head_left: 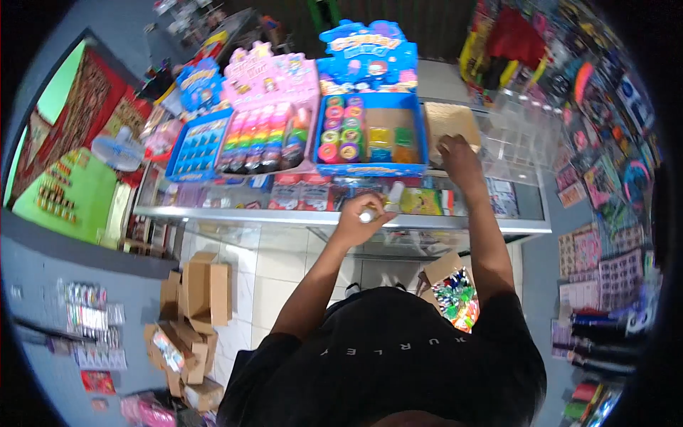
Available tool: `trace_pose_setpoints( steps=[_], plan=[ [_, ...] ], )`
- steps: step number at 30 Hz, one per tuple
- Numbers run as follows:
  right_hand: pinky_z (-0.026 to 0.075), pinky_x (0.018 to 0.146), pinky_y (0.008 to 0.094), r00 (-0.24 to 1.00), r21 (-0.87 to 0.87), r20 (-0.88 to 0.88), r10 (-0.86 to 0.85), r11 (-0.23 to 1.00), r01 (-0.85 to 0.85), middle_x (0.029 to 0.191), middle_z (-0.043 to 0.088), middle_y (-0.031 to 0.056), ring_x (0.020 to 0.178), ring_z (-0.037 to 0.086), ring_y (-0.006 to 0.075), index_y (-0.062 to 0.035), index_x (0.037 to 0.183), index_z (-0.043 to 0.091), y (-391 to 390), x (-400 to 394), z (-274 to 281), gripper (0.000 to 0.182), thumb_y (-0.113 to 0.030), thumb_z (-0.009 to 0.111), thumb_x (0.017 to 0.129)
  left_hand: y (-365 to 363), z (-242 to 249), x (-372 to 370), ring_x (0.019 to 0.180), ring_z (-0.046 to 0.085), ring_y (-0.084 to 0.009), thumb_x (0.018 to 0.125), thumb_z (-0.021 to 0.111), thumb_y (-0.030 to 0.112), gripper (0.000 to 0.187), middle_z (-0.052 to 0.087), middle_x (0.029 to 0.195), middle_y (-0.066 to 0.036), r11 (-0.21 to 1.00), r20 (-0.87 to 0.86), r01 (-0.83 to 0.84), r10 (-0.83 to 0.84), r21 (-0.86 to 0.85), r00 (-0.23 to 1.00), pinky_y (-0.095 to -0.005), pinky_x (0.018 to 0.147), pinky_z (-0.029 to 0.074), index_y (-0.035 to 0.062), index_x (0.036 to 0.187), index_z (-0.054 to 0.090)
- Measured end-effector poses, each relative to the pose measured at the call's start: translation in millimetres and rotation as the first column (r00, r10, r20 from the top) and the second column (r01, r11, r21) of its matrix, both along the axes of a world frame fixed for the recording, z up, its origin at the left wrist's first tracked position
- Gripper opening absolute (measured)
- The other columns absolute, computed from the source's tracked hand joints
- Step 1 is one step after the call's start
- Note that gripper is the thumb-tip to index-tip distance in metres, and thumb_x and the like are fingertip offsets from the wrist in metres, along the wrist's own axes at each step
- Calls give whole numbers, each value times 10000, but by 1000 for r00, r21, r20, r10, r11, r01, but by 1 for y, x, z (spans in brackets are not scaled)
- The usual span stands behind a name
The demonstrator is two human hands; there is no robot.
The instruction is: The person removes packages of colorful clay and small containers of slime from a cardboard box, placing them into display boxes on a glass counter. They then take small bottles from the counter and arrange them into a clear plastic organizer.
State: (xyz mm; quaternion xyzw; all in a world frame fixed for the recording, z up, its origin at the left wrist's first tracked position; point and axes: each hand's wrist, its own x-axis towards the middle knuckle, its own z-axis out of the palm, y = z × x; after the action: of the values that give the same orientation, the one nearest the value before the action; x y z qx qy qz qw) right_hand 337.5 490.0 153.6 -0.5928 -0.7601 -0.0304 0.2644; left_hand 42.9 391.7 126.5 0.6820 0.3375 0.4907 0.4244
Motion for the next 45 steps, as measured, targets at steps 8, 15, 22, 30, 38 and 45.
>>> trace_pose_setpoints(
  steps=[8, 15, 22, 30, 38, 45],
  plan=[
    [536, 765, 493, 992, -51, -122, -31, 998, 25, 1017, 627, 199, 912, 652, 412, -89, 1055, 646, -58, -24, 21, 145, -169, 609, 940, 4, 3, -3, 826, 605, -124, 768, 843, 21, 264, 623, 851, -39, 997, 37, 82, -81, -16, 996, -281, 777, 481, 62, 769, 583],
    [538, 769, 482, 984, -93, -74, -160, 984, 153, 1008, 635, 163, 915, 651, 385, -115, 1052, 666, -87, -40, 25, 152, -177, 650, 914, 2, 3, -1, 842, 621, -148, 770, 824, -5, 263, 645, 823, -55, 1000, 4, 22, -23, 13, 1000, -327, 847, 497, 55, 789, 568],
    [570, 661, 467, 976, -84, -80, -203, 977, 196, 980, 651, 137, 818, 698, 351, -143, 992, 686, -106, -46, 33, 124, -230, 632, 923, 4, -3, -2, 851, 613, -130, 763, 827, -13, 265, 640, 881, -46, 996, 29, 74, -73, -50, 997, -284, 792, 487, 56, 803, 574],
    [574, 671, 455, 971, -108, -105, -214, 973, 203, 969, 649, 123, 810, 705, 354, -165, 1063, 705, -132, -45, 41, 227, -318, 690, 895, 3, -1, -1, 856, 617, -142, 750, 853, 20, 269, 642, 886, -52, 998, 14, 43, -43, -47, 999, -287, 794, 488, 61, 774, 588],
    [523, 846, 461, 823, 223, -403, -399, 830, 512, 1061, 625, 192, 957, 651, 388, -33, 1119, 656, -98, 66, 108, 386, -271, 772, 838, 1, 2, 1, 818, 609, -125, 763, 839, -13, 272, 644, 890, -45, 997, 51, 57, -55, -47, 997, -268, 748, 485, 65, 774, 578],
    [538, 855, 481, 828, 184, -200, -524, 810, 557, 1178, 567, 240, 1036, 636, 410, -70, 1088, 673, -38, 151, 94, 415, -408, 729, 854, -1, 6, 5, 745, 529, -88, 762, 838, -13, 291, 575, 818, -13, 1000, 18, 4, -4, -21, 1000, -243, 668, 438, 63, 754, 558]
  ],
)
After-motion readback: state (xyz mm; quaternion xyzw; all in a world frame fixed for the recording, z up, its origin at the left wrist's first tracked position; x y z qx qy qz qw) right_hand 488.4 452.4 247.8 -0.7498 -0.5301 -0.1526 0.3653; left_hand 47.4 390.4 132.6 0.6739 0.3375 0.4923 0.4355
